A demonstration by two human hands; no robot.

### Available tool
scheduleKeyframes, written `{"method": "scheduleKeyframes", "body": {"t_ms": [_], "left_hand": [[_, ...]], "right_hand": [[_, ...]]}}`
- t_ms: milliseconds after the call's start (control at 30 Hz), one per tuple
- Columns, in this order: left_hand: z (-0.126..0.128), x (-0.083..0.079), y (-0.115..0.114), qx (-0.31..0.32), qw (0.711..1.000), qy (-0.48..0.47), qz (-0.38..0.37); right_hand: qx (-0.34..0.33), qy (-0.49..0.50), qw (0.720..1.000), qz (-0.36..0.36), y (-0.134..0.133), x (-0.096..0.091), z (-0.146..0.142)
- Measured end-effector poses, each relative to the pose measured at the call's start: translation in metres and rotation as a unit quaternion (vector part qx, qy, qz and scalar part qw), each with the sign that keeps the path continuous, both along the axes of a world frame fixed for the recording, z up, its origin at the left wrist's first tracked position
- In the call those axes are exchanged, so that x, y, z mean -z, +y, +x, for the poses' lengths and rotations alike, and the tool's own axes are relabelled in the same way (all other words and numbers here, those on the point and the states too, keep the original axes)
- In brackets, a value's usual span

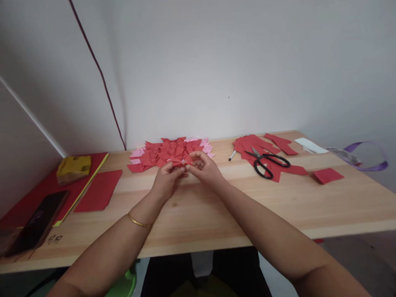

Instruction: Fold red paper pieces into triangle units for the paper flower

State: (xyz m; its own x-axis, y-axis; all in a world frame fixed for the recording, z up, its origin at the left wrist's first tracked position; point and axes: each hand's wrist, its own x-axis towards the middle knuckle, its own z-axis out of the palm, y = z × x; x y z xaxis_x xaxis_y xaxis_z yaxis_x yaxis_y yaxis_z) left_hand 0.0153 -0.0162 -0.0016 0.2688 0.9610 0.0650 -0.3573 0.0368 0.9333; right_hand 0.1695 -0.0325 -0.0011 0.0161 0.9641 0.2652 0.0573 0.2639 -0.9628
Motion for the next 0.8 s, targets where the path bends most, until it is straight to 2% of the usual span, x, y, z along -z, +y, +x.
{"method": "scheduleKeyframes", "body": {"t_ms": [133,267,533,667,800], "left_hand": [[-0.0006,0.0035,0.0023,-0.002,1.0,-0.009,-0.003],[-0.0007,0.005,0.0032,-0.002,1.0,-0.003,-0.006],[-0.0025,0.0013,0.0041,0.007,0.999,-0.046,0.007],[-0.0024,0.0014,0.0041,0.001,1.0,-0.024,0.015],[-0.0016,0.0011,0.0024,0.005,0.999,-0.041,-0.004]], "right_hand": [[-0.036,0.069,0.997,-0.006,0.0006,-0.0008,0.0008],[-0.046,0.082,0.995,0.016,-0.0024,-0.0041,-0.0003],[-0.055,0.038,0.997,0.025,-0.0028,-0.0044,0.0023],[-0.057,-0.019,0.997,0.043,-0.0012,-0.0032,0.0042],[-0.058,-0.075,0.993,0.069,-0.0018,-0.0019,0.0034]]}}
